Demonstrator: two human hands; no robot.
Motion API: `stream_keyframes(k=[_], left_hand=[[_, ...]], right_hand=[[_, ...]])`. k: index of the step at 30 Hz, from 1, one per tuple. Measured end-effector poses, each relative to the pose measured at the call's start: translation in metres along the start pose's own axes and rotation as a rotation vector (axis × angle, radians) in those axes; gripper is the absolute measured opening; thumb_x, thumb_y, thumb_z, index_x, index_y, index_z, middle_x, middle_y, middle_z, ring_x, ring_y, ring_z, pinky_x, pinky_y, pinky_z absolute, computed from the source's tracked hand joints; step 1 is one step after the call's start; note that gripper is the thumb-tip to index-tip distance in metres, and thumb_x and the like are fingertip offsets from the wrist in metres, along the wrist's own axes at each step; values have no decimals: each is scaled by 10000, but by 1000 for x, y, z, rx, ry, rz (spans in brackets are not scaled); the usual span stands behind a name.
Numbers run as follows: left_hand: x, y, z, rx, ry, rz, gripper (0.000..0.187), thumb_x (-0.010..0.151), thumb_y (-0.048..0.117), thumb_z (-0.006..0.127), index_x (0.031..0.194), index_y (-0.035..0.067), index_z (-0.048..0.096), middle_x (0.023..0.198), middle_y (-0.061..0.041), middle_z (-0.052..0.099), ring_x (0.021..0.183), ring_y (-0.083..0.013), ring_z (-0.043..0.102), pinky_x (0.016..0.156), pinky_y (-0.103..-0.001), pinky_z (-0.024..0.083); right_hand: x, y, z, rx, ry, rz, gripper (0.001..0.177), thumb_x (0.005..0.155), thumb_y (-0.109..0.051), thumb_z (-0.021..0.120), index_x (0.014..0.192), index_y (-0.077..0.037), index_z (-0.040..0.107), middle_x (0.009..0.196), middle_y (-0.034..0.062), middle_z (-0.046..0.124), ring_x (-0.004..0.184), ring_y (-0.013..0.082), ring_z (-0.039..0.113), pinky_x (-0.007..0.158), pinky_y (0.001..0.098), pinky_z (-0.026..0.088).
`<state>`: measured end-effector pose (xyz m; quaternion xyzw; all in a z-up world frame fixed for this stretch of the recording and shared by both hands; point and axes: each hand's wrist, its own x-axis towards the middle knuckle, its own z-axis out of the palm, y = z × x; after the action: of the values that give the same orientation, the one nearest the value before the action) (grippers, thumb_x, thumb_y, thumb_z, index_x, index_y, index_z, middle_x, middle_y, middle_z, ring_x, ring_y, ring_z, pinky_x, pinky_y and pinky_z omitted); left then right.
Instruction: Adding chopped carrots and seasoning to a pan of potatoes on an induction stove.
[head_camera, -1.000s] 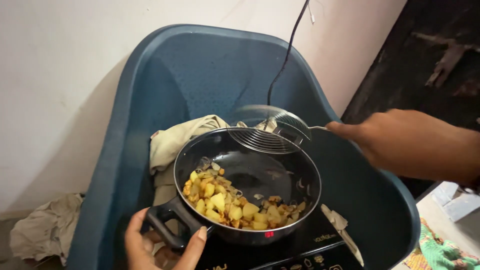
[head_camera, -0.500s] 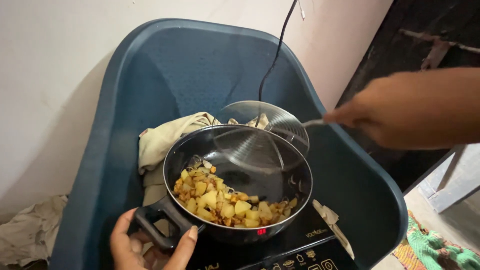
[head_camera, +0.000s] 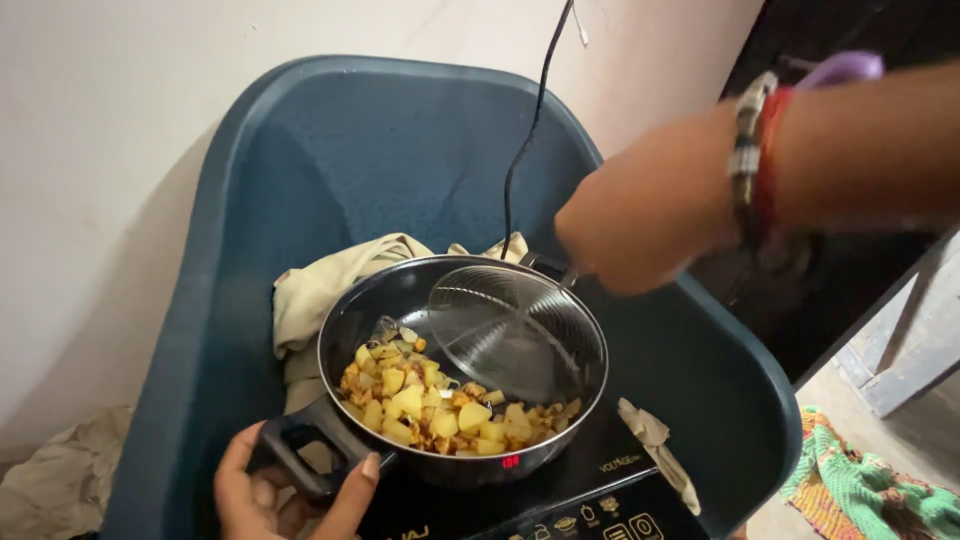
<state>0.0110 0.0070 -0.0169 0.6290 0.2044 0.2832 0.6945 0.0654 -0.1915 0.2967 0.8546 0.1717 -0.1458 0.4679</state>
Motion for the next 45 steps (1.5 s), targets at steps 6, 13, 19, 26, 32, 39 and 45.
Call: stream_keyframes(k=[6,13,19,26,32,39,45], left_hand=[[-6,27,-2,38,-46,-225,1049,689,76,896,1527,148,269,1143,-156,677,893,-268,743,579,-421,585],[-5,35,-7,166,-109,-289,1081,782,204,882,1593,154,169,1211,-170,599,895,-269,726,612,-388,605],[-8,-4,-5,74,23,177,1061,682,196,866,1541,12,272,1225,-152,596,945,-249,698,723,-357,587],[-23,30,-26,353,59,452,820,740,251,840,1463,77,495,1273,-182,520,927,-270,684,788,-384,585],[-44,53,-38,465,-5,452,635,840,288,763,1425,153,555,1257,-146,568,947,-304,690,860,-407,565],[-82,79,-34,638,-100,327,753,842,298,732,1529,193,441,1395,-154,486,1148,-396,610,933,-465,526],[-98,78,-37,608,-84,439,644,888,280,706,1454,101,458,1398,-198,489,1176,-459,579,953,-496,503]], right_hand=[[-2,38,24,409,-134,118,406,1068,-200,489,1444,-262,629,1015,102,834,933,292,755,786,390,635],[-22,29,72,484,-21,132,546,1057,-161,447,1567,-349,492,918,45,807,733,171,747,682,325,626],[-59,2,81,349,-9,161,599,1096,-183,361,1644,-418,301,793,44,736,562,112,620,549,272,545],[-43,-35,185,332,586,40,784,949,-42,446,1628,-362,219,833,17,633,519,140,606,443,336,523],[-45,-78,228,512,856,90,924,783,-36,590,1624,-324,337,765,27,606,585,201,642,472,379,539],[-51,-92,245,583,808,138,863,835,-76,605,1619,-331,350,773,20,631,628,167,662,604,356,560],[-66,-104,241,846,915,50,738,867,-178,655,1560,-311,438,785,29,677,606,200,671,570,382,556]])
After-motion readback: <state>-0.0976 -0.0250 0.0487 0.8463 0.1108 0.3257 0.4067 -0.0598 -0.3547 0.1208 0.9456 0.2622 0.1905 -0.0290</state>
